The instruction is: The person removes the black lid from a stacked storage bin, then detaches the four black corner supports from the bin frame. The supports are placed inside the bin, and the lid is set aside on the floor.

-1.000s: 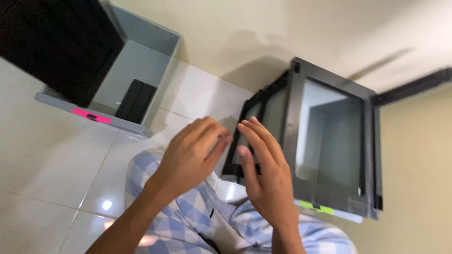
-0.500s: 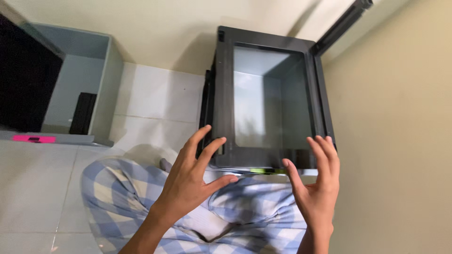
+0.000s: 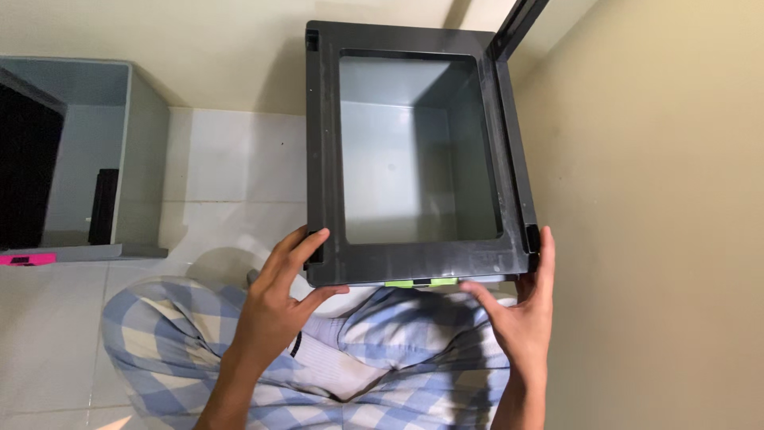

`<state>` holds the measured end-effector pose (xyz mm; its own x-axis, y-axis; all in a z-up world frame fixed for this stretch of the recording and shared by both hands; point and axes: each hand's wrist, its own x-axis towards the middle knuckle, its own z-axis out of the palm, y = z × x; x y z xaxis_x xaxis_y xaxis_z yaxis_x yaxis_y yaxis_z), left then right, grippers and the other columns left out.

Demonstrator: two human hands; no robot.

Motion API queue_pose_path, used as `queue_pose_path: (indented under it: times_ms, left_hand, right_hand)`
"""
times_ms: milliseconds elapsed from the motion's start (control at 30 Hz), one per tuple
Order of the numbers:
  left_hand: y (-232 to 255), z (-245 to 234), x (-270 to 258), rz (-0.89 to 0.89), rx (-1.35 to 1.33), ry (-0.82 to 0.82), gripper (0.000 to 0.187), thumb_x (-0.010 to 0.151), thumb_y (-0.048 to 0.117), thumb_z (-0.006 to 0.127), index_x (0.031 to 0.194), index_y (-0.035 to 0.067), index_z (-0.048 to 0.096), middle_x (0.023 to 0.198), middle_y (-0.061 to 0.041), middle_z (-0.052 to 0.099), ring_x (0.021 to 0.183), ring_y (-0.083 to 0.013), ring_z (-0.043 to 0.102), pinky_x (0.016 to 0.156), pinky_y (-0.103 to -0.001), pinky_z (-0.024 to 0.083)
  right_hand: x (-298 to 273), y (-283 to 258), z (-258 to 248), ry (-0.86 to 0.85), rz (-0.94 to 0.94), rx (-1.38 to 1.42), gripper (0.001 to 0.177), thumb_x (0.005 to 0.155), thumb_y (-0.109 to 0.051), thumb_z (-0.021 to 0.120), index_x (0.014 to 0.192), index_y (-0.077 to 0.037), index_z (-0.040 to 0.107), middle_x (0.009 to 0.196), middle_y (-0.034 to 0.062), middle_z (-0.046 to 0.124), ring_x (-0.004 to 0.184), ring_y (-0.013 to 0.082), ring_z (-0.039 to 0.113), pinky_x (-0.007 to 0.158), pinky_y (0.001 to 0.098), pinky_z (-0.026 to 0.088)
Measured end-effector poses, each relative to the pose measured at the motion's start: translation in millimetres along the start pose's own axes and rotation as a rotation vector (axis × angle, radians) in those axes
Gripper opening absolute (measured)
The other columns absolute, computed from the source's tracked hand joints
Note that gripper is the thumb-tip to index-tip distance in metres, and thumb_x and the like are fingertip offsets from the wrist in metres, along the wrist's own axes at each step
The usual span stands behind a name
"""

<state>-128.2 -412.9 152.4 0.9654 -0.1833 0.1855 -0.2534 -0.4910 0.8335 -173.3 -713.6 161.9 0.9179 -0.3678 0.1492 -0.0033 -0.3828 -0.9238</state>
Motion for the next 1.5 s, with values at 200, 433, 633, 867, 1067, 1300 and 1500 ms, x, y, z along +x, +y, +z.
queue_pose_path:
  times_ms: [200, 433, 633, 867, 1067, 1300, 1500]
  left_hand:
    - [-11, -8, 0, 0.116, 0.070, 0.032, 0.083, 0.069, 0.030, 0.088, 0.143, 0.015, 0.054, 0.141, -0.015, 0.059, 0.123, -0.0294, 0.065, 0.086, -0.039, 0.061]
    - [-19, -20, 5, 0.061, 0.081, 0.003, 0.086, 0.062, 0.034, 0.090, 0.139, 0.018, 0.055, 0.139, -0.013, 0.060, 0.125, -0.0311, 0.063, 0.091, -0.041, 0.059]
    - [-27, -30, 3, 0.008, 0.120, 0.028, 0.086, 0.060, 0.034, 0.089, 0.138, 0.019, 0.057, 0.138, -0.011, 0.062, 0.125, -0.0292, 0.064, 0.093, -0.041, 0.058]
    - [-27, -32, 3, 0.006, 0.167, 0.019, 0.089, 0.060, 0.038, 0.090, 0.141, 0.022, 0.057, 0.141, -0.009, 0.062, 0.127, -0.0291, 0.064, 0.099, -0.043, 0.058]
    - [-6, -51, 15, 0.091, 0.184, -0.024, 0.107, 0.056, 0.061, 0.084, 0.148, 0.019, 0.050, 0.156, -0.018, 0.036, 0.145, -0.0414, 0.038, 0.080, -0.041, 0.062]
    - [40, -51, 68, 0.203, 0.403, -0.098, 0.088, 0.067, 0.060, 0.075, 0.137, 0.011, 0.057, 0.151, -0.017, 0.042, 0.138, -0.0397, 0.048, 0.100, -0.054, 0.050]
    - [70, -28, 154, 0.448, 0.353, -0.190, 0.040, 0.101, 0.037, 0.061, 0.128, 0.008, 0.063, 0.140, -0.012, 0.057, 0.124, -0.0341, 0.061, 0.099, -0.047, 0.051]
  right_hand:
    - [-8, 8, 5, 0.034, -0.100, -0.019, 0.118, 0.067, 0.005, 0.089, 0.163, -0.003, 0.021, 0.170, 0.0174, 0.027, 0.149, 0.0241, 0.039, 0.121, 0.0388, 0.039]
    - [-18, 15, 19, 0.109, -0.112, 0.013, 0.113, 0.065, 0.001, 0.092, 0.160, 0.001, 0.030, 0.158, 0.0162, 0.046, 0.140, 0.0219, 0.050, 0.118, 0.0357, 0.041]
    - [-24, 20, 31, 0.157, -0.133, -0.020, 0.109, 0.064, -0.002, 0.095, 0.156, 0.002, 0.037, 0.153, 0.0155, 0.052, 0.139, 0.0216, 0.052, 0.118, 0.0353, 0.042]
    - [-25, 25, 32, 0.171, -0.171, -0.045, 0.106, 0.064, -0.005, 0.096, 0.154, 0.002, 0.040, 0.152, 0.0140, 0.053, 0.140, 0.0220, 0.052, 0.119, 0.0356, 0.041]
    - [-17, 21, 8, 0.065, -0.220, -0.125, 0.094, 0.072, -0.027, 0.090, 0.150, -0.001, 0.046, 0.149, 0.0151, 0.053, 0.137, 0.0253, 0.052, 0.116, 0.0382, 0.040]
    - [17, 25, -18, 0.006, -0.258, -0.028, 0.057, 0.108, -0.046, 0.049, 0.145, -0.003, 0.056, 0.145, 0.0138, 0.059, 0.134, 0.0261, 0.060, 0.114, 0.0383, 0.048]
    - [89, 27, -20, 0.011, -0.184, 0.121, 0.038, 0.115, -0.026, 0.043, 0.137, 0.000, 0.060, 0.132, 0.0122, 0.066, 0.126, 0.0224, 0.063, 0.107, 0.0365, 0.050]
